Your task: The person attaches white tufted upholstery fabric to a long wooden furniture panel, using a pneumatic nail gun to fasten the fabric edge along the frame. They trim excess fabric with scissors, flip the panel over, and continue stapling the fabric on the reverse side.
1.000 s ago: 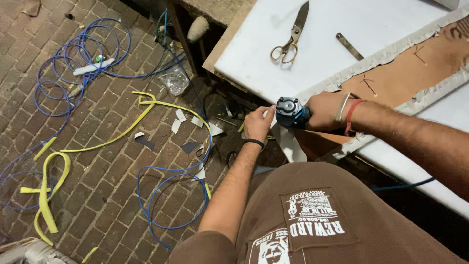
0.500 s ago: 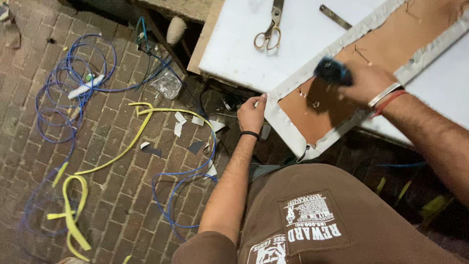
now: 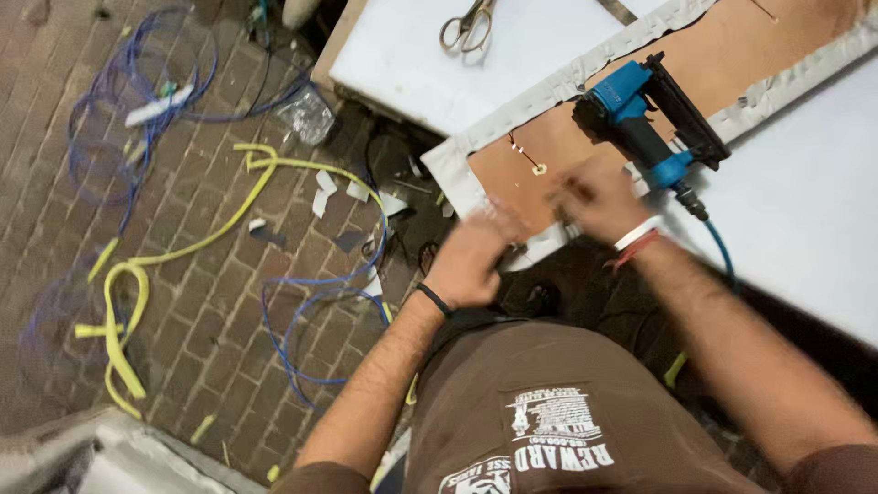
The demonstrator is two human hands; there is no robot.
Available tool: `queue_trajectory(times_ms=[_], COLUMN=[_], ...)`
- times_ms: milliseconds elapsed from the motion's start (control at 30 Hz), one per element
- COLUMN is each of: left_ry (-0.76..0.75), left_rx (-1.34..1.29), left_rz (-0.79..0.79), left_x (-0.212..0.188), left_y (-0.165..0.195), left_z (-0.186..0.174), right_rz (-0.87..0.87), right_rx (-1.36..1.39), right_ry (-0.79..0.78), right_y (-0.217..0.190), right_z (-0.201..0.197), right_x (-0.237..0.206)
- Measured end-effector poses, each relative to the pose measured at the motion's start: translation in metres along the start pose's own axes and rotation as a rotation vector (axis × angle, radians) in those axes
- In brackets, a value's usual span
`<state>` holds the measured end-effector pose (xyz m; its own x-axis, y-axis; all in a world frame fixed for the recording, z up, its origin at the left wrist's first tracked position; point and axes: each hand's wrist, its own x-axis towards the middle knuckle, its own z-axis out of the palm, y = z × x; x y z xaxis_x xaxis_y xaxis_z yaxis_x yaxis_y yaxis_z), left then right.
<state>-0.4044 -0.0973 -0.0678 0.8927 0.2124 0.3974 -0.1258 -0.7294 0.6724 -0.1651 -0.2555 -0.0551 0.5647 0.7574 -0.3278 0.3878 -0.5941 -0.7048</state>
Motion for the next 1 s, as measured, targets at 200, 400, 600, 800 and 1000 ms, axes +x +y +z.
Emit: queue_trajectory(times_ms=[200, 400, 600, 800, 1000], left_ry=[-0.112, -0.047, 0.144, 0.158, 0.092], left_rx=[0.214, 0.439, 0.321, 0.304, 0.38], left_rz=[-0.182, -0.284, -0.345, -0.233, -0.094], left_x=[-0.013, -0.037, -0.018, -0.025, -0.011], left_y=[0.014, 0.009, -0.004, -0.009, -0.032], left_z=[-0.007, -0.004, 0.021, 0.029, 0.022], right_rz=[-0.474, -0.61, -0.693, -0.756, -0.717], right_rx=[-0.073, -0.044, -0.211, -0.303, -0.286], right_ry=[-0.056, -0.135, -0.204, -0.189, -0.199], right_y=[0.013, 0.007, -0.013, -0.016, -0.009], right_z=[0.041, 0.041, 0.061, 0.061, 0.076], right_x=[0.012, 0.03, 0.035, 0.031, 0.031])
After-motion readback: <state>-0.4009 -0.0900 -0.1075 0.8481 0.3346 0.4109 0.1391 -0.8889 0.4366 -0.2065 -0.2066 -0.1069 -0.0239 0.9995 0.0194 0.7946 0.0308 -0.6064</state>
